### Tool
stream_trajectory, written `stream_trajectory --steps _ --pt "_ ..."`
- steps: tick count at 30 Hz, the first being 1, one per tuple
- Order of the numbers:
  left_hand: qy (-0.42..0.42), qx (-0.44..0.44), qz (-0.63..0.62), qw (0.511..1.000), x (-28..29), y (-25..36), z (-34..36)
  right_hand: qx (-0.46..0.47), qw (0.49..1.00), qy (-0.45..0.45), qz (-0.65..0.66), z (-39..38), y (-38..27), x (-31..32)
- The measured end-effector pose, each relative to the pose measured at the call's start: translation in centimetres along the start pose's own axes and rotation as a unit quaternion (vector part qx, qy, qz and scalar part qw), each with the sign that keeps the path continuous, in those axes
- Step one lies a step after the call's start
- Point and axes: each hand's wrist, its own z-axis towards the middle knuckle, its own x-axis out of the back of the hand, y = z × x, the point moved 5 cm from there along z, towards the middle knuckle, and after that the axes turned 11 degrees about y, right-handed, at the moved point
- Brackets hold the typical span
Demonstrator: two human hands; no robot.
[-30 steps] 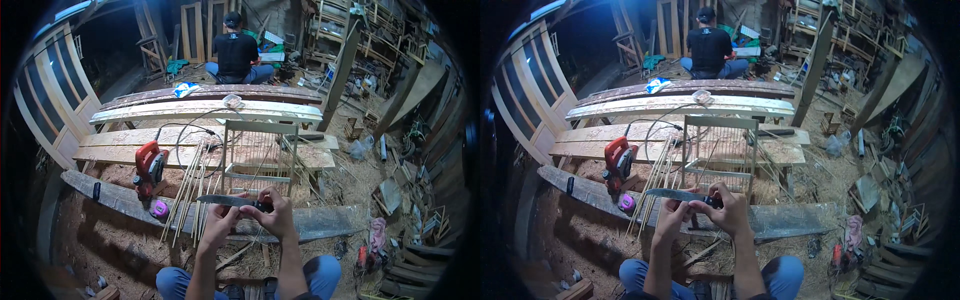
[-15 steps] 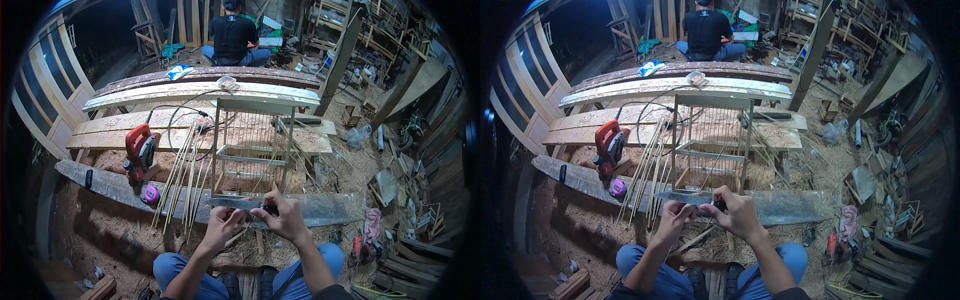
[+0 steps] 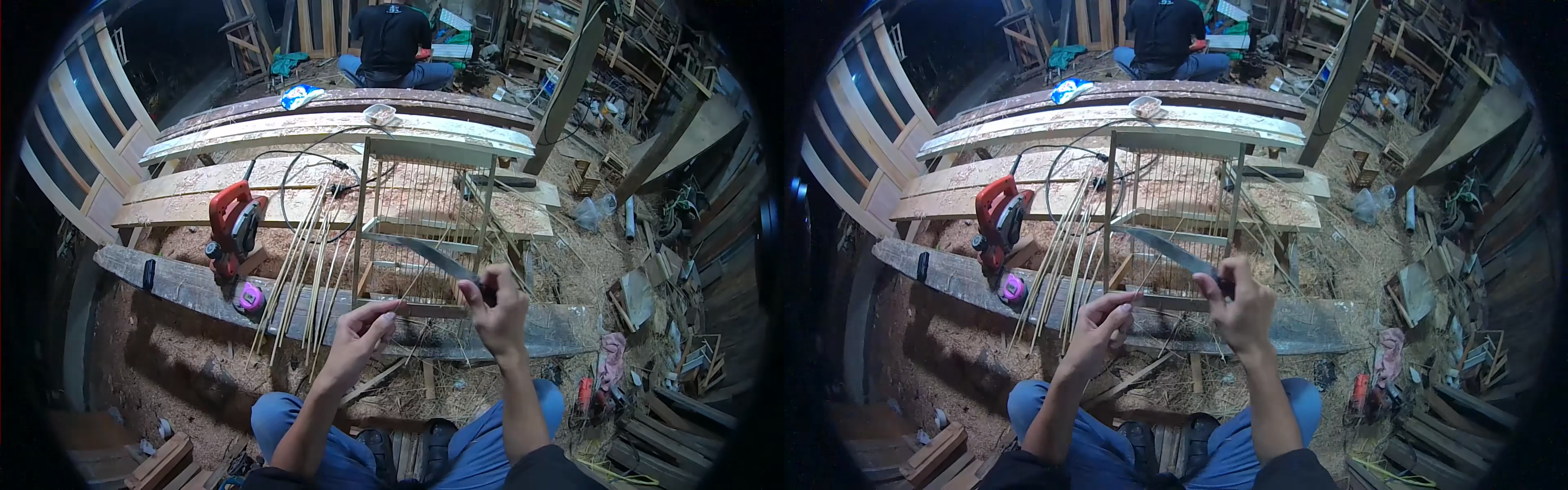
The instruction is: The person assembles a small wooden cage by hand, inserting thin bamboo rods into a frame and using a knife to shave and trim the wooden components.
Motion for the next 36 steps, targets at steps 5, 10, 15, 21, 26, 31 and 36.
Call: stream_trajectory --steps 5,10,15,21,26,31,36 --pt "0.008 0.020 -0.027 0.999 -1.3 1.3 -0.2 0.015 0.997 -0.062 0.051 -1.1 -1.4 -0.4" --pt "0.003 0.013 -0.037 0.999 -1.6 0.2 0.6 0.050 0.991 -0.116 0.044 -1.5 -2.9 -2.3" --pt "0.019 -0.017 -0.075 0.997 -1.6 1.4 0.8 0.088 0.991 -0.102 -0.017 0.2 -5.1 -1.7" --pt "0.009 -0.028 -0.056 0.998 -2.6 1.7 0.4 0.060 0.992 -0.107 0.038 -0.7 -5.3 -1.8" --pt "-0.009 -0.010 -0.063 0.998 -0.9 -0.5 0.2 0.072 0.984 -0.136 0.093 -1.2 -5.3 -3.3" --pt "-0.022 0.021 -0.075 0.997 -1.0 0.0 0.0 0.123 0.984 -0.101 0.085 -1.0 -5.2 -2.8" --pt "-0.016 -0.002 -0.088 0.996 -1.2 1.2 0.5 0.035 0.999 -0.001 0.010 1.1 -0.7 -0.6"
